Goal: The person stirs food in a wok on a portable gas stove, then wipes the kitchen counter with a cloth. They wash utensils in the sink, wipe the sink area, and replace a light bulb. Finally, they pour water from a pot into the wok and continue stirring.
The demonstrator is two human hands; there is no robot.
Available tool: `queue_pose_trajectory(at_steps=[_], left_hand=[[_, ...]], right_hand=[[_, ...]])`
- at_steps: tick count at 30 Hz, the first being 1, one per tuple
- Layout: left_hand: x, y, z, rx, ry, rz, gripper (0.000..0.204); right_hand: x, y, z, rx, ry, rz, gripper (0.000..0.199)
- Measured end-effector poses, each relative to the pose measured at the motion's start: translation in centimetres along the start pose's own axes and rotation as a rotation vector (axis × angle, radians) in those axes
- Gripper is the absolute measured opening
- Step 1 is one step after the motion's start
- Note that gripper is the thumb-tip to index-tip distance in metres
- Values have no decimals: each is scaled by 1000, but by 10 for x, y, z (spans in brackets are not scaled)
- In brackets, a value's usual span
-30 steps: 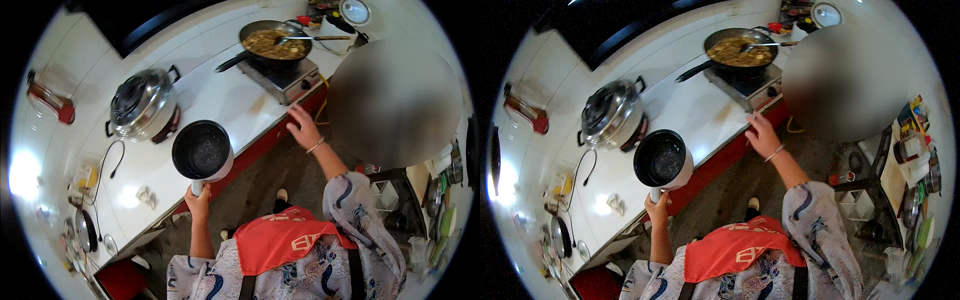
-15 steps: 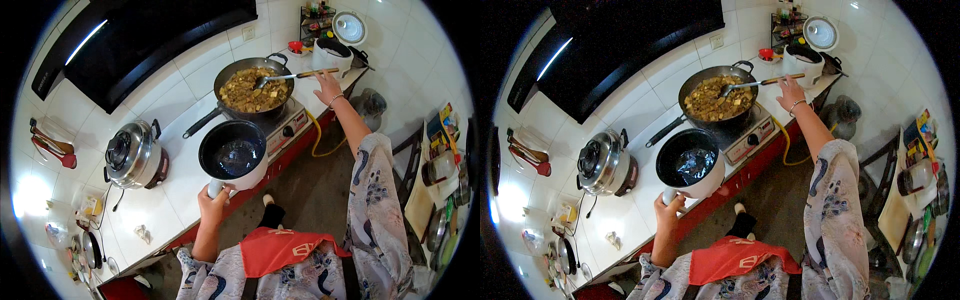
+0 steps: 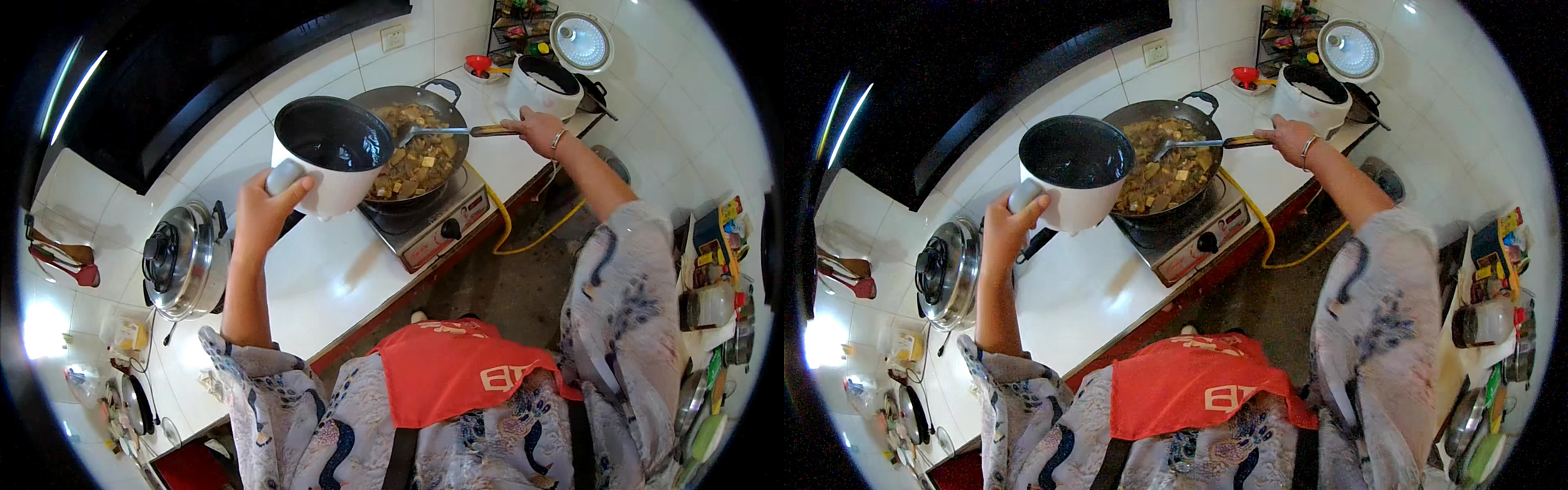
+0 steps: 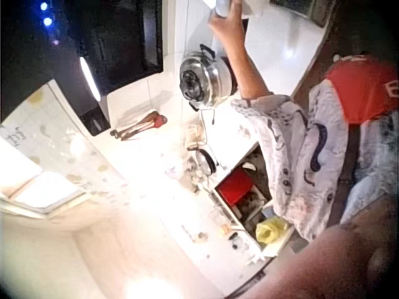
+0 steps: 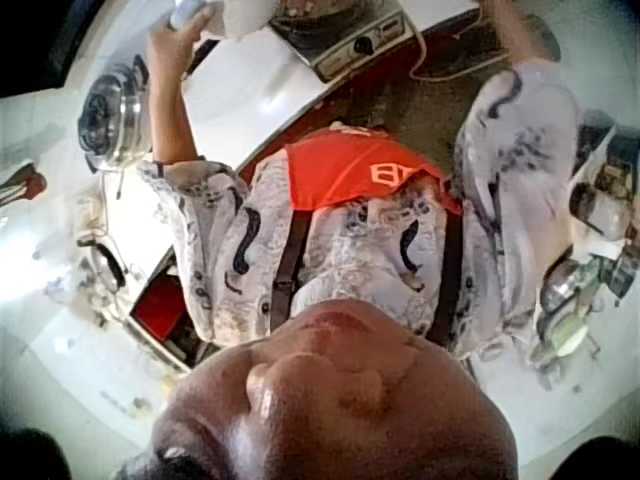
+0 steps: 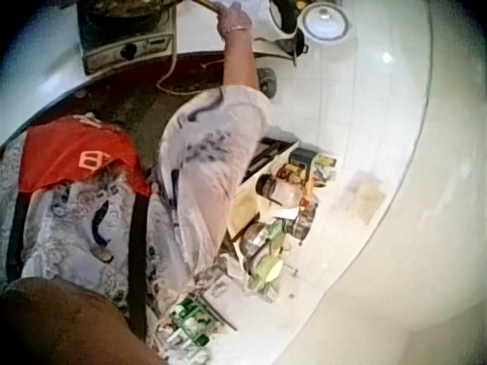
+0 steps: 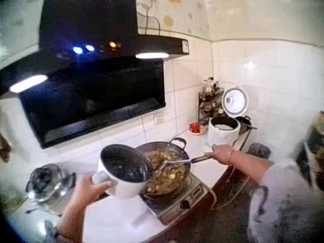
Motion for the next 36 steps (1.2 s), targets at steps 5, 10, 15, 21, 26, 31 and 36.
queue_pose_trajectory(at_steps=[5,10,15,21,26,31,36], left_hand=[[16,28,-45,44,-180,-125,44],[-2,60,-69,8,30,-274,43],[-19,68,-70,-74,7,-412,43],[-41,78,-53,-105,-28,-698,45],[-62,83,-43,-187,-15,-886,47],[-65,78,-34,-282,-81,-765,43],[-8,58,-4,-495,-427,-174,36]], right_hand=[[21,-61,1,7,-221,90,41],[-10,-103,7,77,-179,103,39],[-58,-106,-1,-33,-184,-130,31],[-78,-73,-39,-90,-194,-326,29],[-77,-40,-72,-127,-245,-480,29],[-72,-30,-97,-141,-324,-436,23],[-57,-32,-115,-80,-354,-353,16]])
Point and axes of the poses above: each hand's wrist, its own z-axis away from the middle knuckle, its own y-axis out of the palm, x = y × z, the point moved 9 cm from there along -z, towards the middle knuckle, and after that the axes turned 13 degrees about -x, right-handed, at the moved point
